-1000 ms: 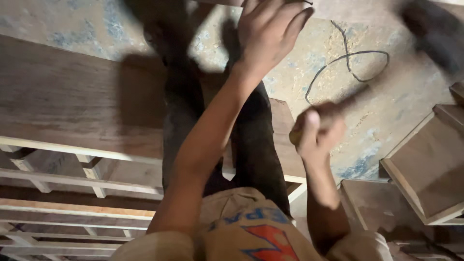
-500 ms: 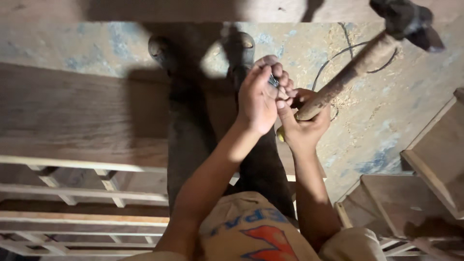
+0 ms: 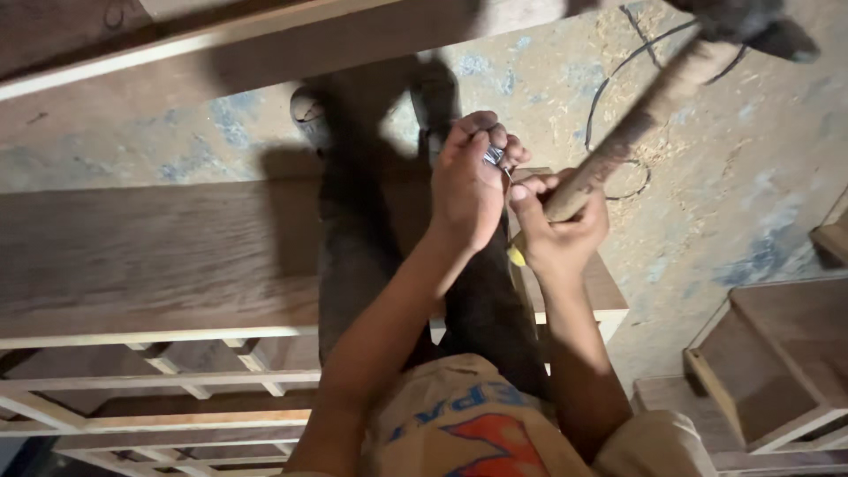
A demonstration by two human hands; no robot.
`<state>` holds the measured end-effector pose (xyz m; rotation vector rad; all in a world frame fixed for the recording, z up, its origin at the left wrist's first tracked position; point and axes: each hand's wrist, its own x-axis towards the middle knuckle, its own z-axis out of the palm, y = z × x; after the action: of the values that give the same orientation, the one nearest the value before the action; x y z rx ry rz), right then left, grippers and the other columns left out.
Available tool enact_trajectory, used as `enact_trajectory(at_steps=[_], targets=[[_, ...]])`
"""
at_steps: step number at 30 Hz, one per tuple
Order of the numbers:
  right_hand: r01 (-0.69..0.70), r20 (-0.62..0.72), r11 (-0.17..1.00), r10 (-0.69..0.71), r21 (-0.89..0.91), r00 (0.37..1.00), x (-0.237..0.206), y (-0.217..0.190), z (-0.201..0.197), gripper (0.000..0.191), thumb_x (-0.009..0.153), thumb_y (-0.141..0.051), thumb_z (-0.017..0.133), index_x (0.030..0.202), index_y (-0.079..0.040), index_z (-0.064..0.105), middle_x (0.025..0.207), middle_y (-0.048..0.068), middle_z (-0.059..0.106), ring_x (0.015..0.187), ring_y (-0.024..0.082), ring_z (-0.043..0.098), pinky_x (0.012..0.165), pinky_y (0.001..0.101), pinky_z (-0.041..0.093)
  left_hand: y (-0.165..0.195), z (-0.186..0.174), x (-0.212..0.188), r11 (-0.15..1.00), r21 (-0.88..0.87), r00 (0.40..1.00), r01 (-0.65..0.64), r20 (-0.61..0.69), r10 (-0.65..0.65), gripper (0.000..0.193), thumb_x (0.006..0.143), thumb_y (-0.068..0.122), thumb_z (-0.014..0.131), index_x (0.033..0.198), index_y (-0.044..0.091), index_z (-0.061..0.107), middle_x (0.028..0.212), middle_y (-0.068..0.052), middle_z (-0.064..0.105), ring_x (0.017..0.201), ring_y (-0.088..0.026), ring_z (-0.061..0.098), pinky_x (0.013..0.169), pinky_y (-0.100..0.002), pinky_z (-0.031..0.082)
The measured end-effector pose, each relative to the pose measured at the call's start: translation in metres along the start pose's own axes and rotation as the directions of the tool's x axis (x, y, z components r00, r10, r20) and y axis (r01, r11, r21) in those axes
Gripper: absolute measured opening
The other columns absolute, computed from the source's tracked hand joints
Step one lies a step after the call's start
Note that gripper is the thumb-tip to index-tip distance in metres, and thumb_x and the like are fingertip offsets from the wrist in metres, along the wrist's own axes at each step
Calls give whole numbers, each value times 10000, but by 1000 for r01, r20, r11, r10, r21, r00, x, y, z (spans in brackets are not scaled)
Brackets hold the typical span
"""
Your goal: The person uses a hammer to drive nails into several wooden cabinet frames positioned on a workshop floor.
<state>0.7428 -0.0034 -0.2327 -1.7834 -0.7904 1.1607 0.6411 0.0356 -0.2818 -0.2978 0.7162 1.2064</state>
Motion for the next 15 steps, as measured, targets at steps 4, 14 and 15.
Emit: enact_trajectory(at_steps=[4, 14, 15], targets=[[-103, -52, 972, 116, 213, 992, 3, 5, -25, 362, 954, 40, 774, 1146, -27, 475, 1016, 93, 624, 906, 178, 702, 785, 342, 642, 4, 7, 1, 798, 590, 978, 123, 65, -199, 349, 1091, 333, 516, 1172, 22, 655, 892, -28, 619, 774, -121, 549, 707, -287, 481], [-49, -95, 890, 103, 454, 990, 53, 20, -85, 362, 1044, -40, 778, 1192, -44, 448, 959, 108, 608, 715, 220, 652, 634, 373, 587, -23, 47, 73, 106, 804, 747, -584, 585, -316, 108, 949, 179, 767, 1024, 105, 749, 901, -32, 689, 783, -180, 683, 670, -329, 525], [-45, -107, 877, 109, 478, 988, 56, 20, -89, 374, 1046, -56, 785, 1195, -46, 442, 946, 102, 599, 666, 216, 636, 607, 372, 575, -25, 51, 87, 38, 749, 710, -661, 641, -290, 107, 950, 169, 786, 1024, 104, 743, 927, -40, 697, 828, -200, 709, 709, -342, 545]])
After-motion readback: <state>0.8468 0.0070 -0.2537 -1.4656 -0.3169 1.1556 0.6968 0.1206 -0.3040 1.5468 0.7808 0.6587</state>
